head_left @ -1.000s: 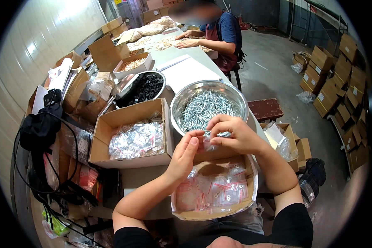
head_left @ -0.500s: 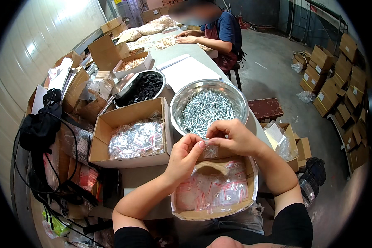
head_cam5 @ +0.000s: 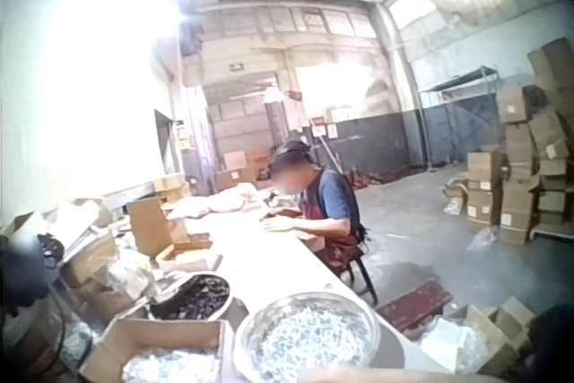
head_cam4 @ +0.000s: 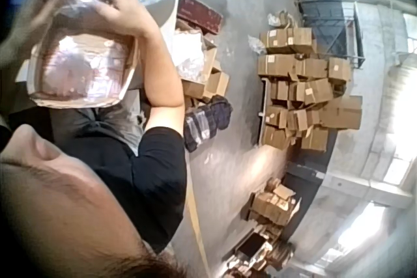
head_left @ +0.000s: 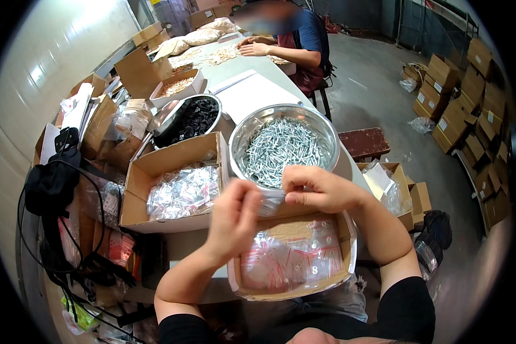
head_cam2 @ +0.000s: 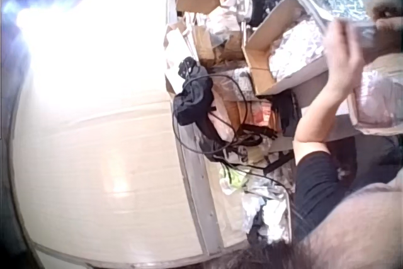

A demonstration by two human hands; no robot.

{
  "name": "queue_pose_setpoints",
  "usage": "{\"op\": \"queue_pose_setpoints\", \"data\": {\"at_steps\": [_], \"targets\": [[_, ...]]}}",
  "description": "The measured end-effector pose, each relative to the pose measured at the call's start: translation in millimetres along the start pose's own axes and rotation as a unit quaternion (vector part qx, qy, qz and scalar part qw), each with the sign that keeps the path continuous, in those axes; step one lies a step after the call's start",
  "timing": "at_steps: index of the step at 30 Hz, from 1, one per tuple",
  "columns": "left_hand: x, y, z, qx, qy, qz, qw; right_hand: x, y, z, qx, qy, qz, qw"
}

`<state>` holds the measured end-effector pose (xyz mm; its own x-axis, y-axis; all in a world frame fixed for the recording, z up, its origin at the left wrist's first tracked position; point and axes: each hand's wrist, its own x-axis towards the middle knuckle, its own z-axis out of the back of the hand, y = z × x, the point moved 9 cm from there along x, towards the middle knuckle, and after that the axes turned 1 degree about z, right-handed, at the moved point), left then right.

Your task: The person picks small metal screws from a large metal bowl and places them into small clear plastic bags. The person then places the filled bags into a cardboard box.

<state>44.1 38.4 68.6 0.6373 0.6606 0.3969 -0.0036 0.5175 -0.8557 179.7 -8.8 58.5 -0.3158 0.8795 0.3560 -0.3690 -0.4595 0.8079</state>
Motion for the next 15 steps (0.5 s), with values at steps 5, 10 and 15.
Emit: {"op": "queue_pose_setpoints", "data": {"at_steps": [5,10,15], "targets": [[4,-29,69,0.071,-0.224,-0.157,0.959,-8,-32,30,-0.268,-0.092,-0.056,0.957],[-22,-27,-60,0.167,0.250,-0.170,0.938,-9,-64,5,-0.434,0.092,-0.216,0.870],[-73,7,-114,0.277,0.470,-0.163,0.822,-11,-48,6,-0.399,0.055,-0.137,0.905]]}}
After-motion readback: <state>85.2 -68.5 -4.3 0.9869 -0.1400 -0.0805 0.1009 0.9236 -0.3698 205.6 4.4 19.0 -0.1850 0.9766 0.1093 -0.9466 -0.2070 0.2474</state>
